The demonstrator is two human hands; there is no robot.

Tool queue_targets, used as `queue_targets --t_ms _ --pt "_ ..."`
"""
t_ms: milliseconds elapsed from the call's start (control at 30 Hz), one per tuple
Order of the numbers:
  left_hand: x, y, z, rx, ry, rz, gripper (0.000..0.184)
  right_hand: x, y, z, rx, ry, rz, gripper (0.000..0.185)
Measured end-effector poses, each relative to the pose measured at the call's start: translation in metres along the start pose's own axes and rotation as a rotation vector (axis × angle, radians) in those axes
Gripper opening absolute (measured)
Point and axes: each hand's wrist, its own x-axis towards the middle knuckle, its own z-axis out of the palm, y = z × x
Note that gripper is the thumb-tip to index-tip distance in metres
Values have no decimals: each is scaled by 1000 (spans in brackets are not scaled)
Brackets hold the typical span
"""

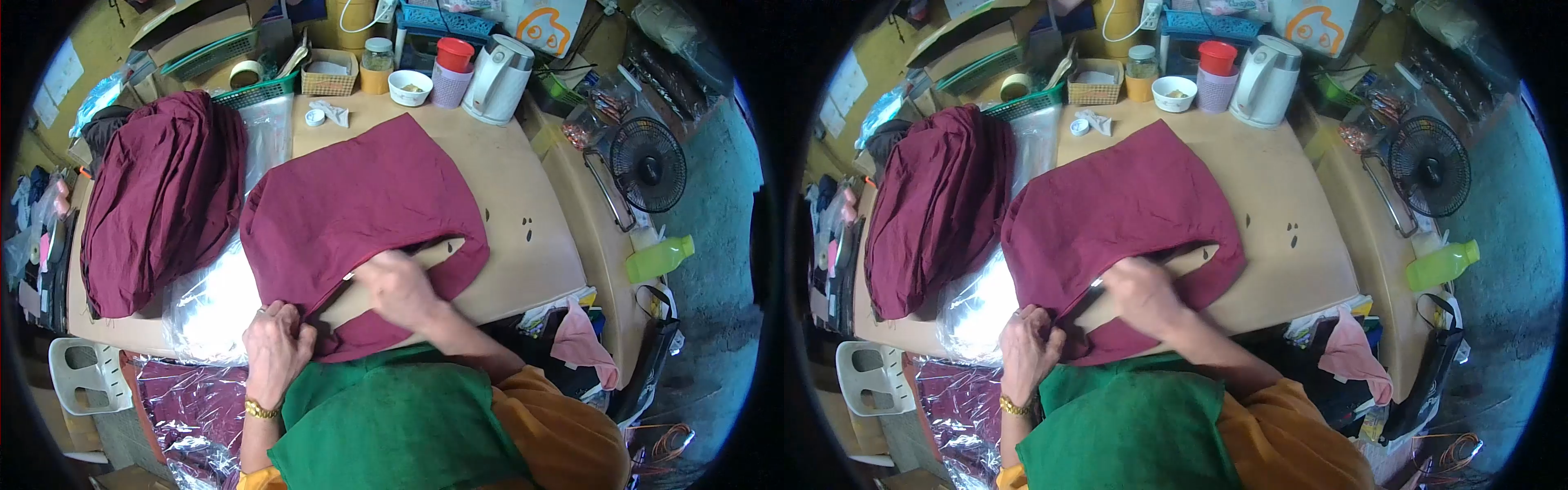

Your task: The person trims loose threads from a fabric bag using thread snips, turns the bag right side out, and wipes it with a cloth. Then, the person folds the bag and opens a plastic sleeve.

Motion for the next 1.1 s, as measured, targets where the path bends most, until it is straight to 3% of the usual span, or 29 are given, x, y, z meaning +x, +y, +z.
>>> queue_targets --t_ms 167,267,367,500,600,633,733,767,800,867,900,933,967,1000,1033,1100 --pt "-13 -18 -32 11 88 -145 13 10 23 -56 -245 249 64 5" --pt "-13 -20 -40 -27 144 -200 12 14 34 -65 -204 299 127 6" --pt "-10 -22 -40 -10 113 -234 13 15 36 -67 -205 189 264 7" --pt "-6 -15 -26 106 36 -197 15 12 25 -49 -444 78 145 20" --pt "-12 -25 -30 68 37 -245 14 8 39 -79 -690 192 222 18" --pt "-12 -28 -35 39 41 -315 15 6 56 -96 -624 268 195 17" --pt "-11 -30 -34 4 87 -271 15 4 55 -108 -531 296 204 15" --pt "-8 -38 -29 -29 193 -301 10 2 60 -108 -108 187 515 15" --pt "1 -42 -34 190 353 -101 8 0 69 -108 -108 194 515 15" --pt "16 -30 -39 245 540 -88 12 -9 97 -111 335 336 609 18" --pt "20 -14 -38 19 475 -14 14 -16 116 -114 207 275 632 25" --pt "19 -7 -18 -351 324 -85 18 -24 130 -106 205 277 637 25" --pt "26 8 -6 -151 279 214 19 -29 145 -98 99 124 662 28" --pt "32 28 13 -141 192 299 33 -31 153 -94 -6 -28 682 31" --pt "37 53 31 -38 171 355 51 -23 141 -93 -5 -23 681 31" --pt "59 85 57 -117 -18 353 67 5 100 -80 -124 -178 585 37"
